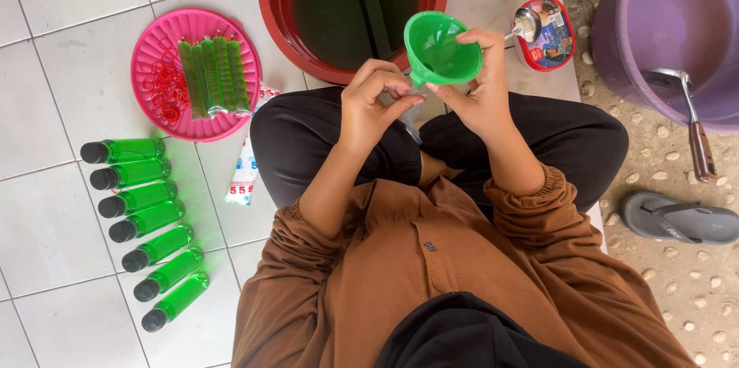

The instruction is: The person fills small plastic bags with green liquid using a funnel and a ladle, then ties each bag with a rubber band.

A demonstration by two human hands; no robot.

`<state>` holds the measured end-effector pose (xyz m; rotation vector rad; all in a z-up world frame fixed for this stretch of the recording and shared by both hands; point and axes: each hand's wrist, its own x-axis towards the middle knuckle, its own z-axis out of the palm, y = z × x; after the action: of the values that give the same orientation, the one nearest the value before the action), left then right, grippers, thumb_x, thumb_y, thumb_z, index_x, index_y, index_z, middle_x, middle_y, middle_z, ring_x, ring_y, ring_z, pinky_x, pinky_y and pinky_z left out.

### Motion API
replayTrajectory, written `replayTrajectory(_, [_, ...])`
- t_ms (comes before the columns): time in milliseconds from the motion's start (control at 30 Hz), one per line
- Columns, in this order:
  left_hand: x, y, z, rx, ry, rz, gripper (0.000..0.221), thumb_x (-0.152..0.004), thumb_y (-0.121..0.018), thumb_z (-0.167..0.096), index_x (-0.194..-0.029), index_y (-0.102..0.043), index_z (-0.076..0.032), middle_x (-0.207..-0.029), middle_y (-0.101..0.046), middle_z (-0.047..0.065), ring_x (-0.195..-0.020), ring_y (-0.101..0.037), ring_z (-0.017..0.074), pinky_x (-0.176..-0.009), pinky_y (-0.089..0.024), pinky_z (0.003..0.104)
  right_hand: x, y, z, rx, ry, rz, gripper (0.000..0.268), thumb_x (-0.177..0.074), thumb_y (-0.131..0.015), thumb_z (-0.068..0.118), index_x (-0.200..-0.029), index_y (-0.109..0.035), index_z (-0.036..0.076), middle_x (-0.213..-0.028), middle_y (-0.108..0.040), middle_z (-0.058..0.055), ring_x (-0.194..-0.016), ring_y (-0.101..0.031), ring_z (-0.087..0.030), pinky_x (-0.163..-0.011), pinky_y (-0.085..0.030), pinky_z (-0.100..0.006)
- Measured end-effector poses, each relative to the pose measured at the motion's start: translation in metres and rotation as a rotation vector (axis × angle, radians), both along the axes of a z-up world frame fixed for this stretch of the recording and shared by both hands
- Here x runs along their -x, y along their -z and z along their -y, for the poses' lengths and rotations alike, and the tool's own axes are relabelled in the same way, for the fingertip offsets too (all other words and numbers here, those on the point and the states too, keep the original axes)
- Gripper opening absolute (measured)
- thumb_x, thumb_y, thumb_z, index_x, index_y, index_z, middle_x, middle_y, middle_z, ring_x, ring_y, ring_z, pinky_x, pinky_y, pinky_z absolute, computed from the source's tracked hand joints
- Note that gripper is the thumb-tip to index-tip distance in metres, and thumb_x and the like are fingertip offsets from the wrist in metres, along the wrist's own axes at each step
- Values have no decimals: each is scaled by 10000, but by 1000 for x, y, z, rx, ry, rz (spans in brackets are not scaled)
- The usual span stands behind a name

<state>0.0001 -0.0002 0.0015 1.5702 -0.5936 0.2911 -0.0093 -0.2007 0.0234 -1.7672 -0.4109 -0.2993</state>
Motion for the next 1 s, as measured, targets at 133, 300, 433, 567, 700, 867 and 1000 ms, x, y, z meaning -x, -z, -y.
replayTrajectory(133, [-2,-1,5,68,-121,30,224,-781,-897,-15,-884,-706,-69,-876,-664,55,-671,-659,170,-696,-555,273,-5,23,13,-145,-66,35,495,-914,-796,-30,-1223,-410,5,-1122,-613,-247,-1038,-701,-367,-870,-590,-491])
replayTrajectory(300, [-4,3,8,97,-115,-31,233,-841,-883,-107,-911,-664,-67,-1031,-731,114,-917,-730,270,-850,-547,377,-1,20,22,-16,-65,18,365,-980,-733,9,-1211,-450,17,-1040,-681,-226,-960,-716,-319,-842,-583,-465])
replayTrajectory(433, [-10,33,1,192,147,-265,250,-895,-851,-101,-897,-601,-79,-1058,-759,86,-936,-690,119,-861,-551,336,-1,26,26,30,-35,51,280,-981,-734,6,-1124,-495,36,-814,-653,-139,-758,-649,-194,-753,-539,-383])
replayTrajectory(567, [-8,27,2,336,439,-435,263,-918,-806,-46,-1047,-578,-71,-1083,-721,89,-929,-679,102,-834,-569,274,-6,25,32,12,-22,54,196,-987,-702,16,-1060,-521,33,-702,-566,-99,-652,-557,-146,-674,-477,-313])
replayTrajectory(700, [-10,17,2,419,557,-517,429,-939,-745,19,-1298,-517,-35,-1192,-694,147,-1021,-707,145,-892,-593,291,-8,26,35,-13,-23,50,151,-972,-677,-5,-1031,-541,24,-653,-528,-74,-603,-503,-128,-625,-439,-277])
replayTrajectory(867, [-13,16,4,269,479,-523,271,-954,-776,-71,-1211,-694,-45,-1132,-734,72,-1050,-652,94,-903,-593,299,-12,20,31,13,-43,86,109,-1006,-650,-4,-1017,-546,27,-648,-550,-69,-594,-514,-141,-660,-458,-300])
replayTrajectory(1000, [-18,30,0,169,434,-474,257,-935,-812,-126,-1173,-749,-53,-1077,-748,76,-1045,-640,113,-899,-587,356,-17,22,31,16,-44,102,99,-1019,-640,0,-1005,-547,29,-626,-537,-68,-560,-497,-154,-646,-447,-302])
